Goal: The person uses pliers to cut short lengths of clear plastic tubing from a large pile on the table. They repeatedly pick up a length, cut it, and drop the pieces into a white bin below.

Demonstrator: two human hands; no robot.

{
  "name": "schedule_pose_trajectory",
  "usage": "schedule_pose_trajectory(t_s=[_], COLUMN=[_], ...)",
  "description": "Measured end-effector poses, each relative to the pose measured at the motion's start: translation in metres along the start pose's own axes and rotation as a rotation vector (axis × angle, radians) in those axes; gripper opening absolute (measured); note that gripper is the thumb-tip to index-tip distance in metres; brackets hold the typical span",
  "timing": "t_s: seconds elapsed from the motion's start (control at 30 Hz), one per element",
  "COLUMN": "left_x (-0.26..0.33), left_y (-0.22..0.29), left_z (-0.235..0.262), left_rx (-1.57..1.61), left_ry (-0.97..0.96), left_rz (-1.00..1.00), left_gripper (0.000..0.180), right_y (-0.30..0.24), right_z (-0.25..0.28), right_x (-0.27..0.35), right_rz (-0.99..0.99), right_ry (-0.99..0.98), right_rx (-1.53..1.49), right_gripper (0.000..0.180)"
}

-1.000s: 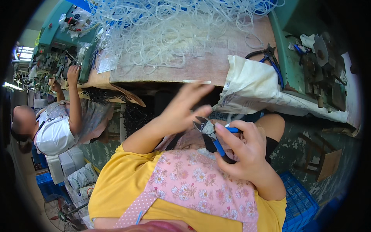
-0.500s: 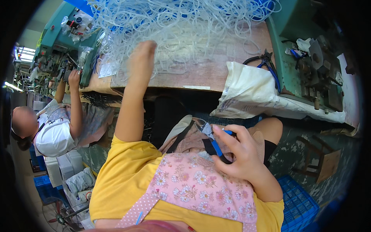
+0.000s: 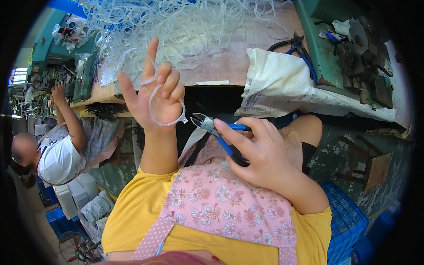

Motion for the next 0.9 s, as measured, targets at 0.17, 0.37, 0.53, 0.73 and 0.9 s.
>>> schedule_pose_trajectory(t_s=[0.17, 0.37, 0.53, 0.73, 0.9], left_x=[0.001, 0.004, 0.005, 0.002, 0.000], left_y=[0.003, 0.008, 0.008, 0.002, -0.004], left_z=[-0.012, -0.021, -0.024, -0.022, -0.021], left_rx=[0.005, -0.010, 0.052, 0.122, 0.179], left_ry=[-0.066, -0.107, -0.114, -0.065, -0.034], left_rz=[-0.041, -0.106, -0.098, -0.023, 0.031], left_gripper=[0.082, 0.082, 0.083, 0.083, 0.083], right_y=[-0.009, -0.011, -0.011, -0.012, -0.014], right_z=[-0.002, -0.004, -0.007, -0.007, -0.007], right_x=[0.001, 0.002, 0.004, 0.003, 0.004], right_rz=[0.047, 0.068, 0.071, 0.094, 0.122], right_ry=[-0.035, -0.030, -0.048, -0.033, -0.049], right_rx=[0.064, 0.111, 0.113, 0.147, 0.192], right_gripper=[0.066, 0.068, 0.070, 0.074, 0.070])
Point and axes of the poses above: each hand's wrist, its own x-axis away from the middle knuckle, its own z-axis out of the back of the hand, y = z × x, the point moved 8 cm from there along -x, towards the middle knuckle, and after that the axes turned 14 degrees about -x, right-handed, at the moved point
